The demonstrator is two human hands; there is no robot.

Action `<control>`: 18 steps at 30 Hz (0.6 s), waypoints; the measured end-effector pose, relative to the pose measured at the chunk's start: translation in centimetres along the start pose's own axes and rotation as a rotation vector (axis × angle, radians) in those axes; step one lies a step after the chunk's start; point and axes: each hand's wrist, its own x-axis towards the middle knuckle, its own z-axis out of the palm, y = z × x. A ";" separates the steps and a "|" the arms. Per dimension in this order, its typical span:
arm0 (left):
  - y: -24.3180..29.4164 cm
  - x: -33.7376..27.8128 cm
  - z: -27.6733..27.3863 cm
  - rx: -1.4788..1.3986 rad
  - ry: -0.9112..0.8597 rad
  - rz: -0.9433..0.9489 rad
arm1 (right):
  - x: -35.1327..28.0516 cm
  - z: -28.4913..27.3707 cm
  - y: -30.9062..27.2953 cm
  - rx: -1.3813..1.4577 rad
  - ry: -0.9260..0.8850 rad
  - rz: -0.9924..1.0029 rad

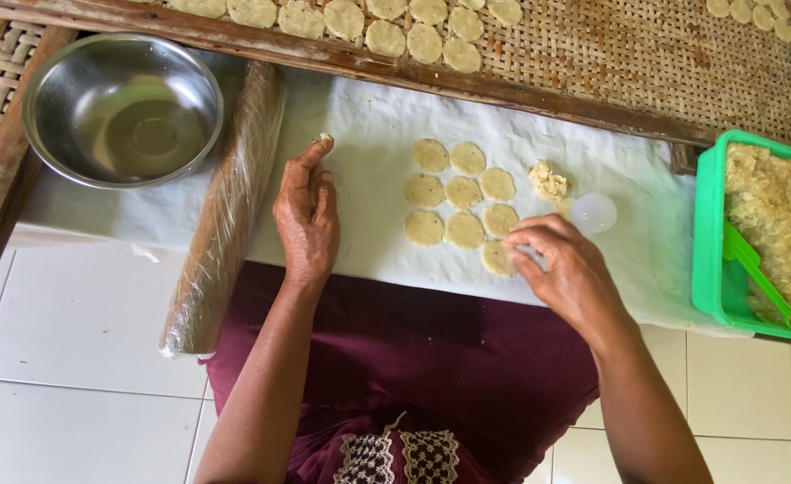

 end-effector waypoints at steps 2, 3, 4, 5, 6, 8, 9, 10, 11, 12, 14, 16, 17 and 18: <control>0.2 0.1 0.1 0.004 0.001 -0.041 | 0.5 -0.2 -1.9 -0.032 -0.040 0.030; 0.3 0.1 0.1 0.008 -0.007 -0.084 | 0.5 -0.3 -2.9 -0.061 -0.079 0.068; 0.2 0.0 0.1 0.007 -0.006 -0.086 | 0.5 -0.1 -3.1 -0.063 -0.081 0.068; 0.2 0.1 0.1 0.022 0.001 -0.064 | 0.6 0.1 -3.3 -0.097 -0.084 0.074; 0.2 0.1 0.0 0.038 0.008 -0.042 | 0.6 0.3 -3.5 -0.132 -0.087 0.079; 0.2 0.0 0.0 0.004 0.005 -0.044 | 0.7 0.7 -3.3 -0.159 -0.077 0.048; 0.2 0.0 0.0 -0.032 -0.001 -0.043 | 0.7 0.9 -3.2 -0.186 -0.062 0.020; 0.2 0.0 0.0 -0.033 0.002 -0.043 | 0.7 1.0 -3.3 -0.187 -0.064 0.017; 0.2 0.0 0.0 -0.045 0.001 -0.034 | 0.6 1.1 -3.4 -0.204 -0.031 -0.012; 0.1 0.0 0.0 -0.056 0.000 -0.025 | 0.5 1.2 -3.5 -0.220 0.002 -0.041; 0.3 0.1 0.1 -0.026 -0.004 -0.065 | 0.3 1.5 -3.4 -0.215 0.048 -0.066; 0.2 0.0 0.0 0.008 -0.005 -0.107 | 0.3 1.4 -3.2 -0.208 0.091 -0.093; 0.1 0.0 0.1 -0.051 -0.001 -0.064 | 0.3 1.3 -3.1 -0.131 0.083 -0.028; -0.1 0.0 0.1 -0.109 0.002 -0.022 | 0.4 1.1 -3.0 -0.053 0.075 0.037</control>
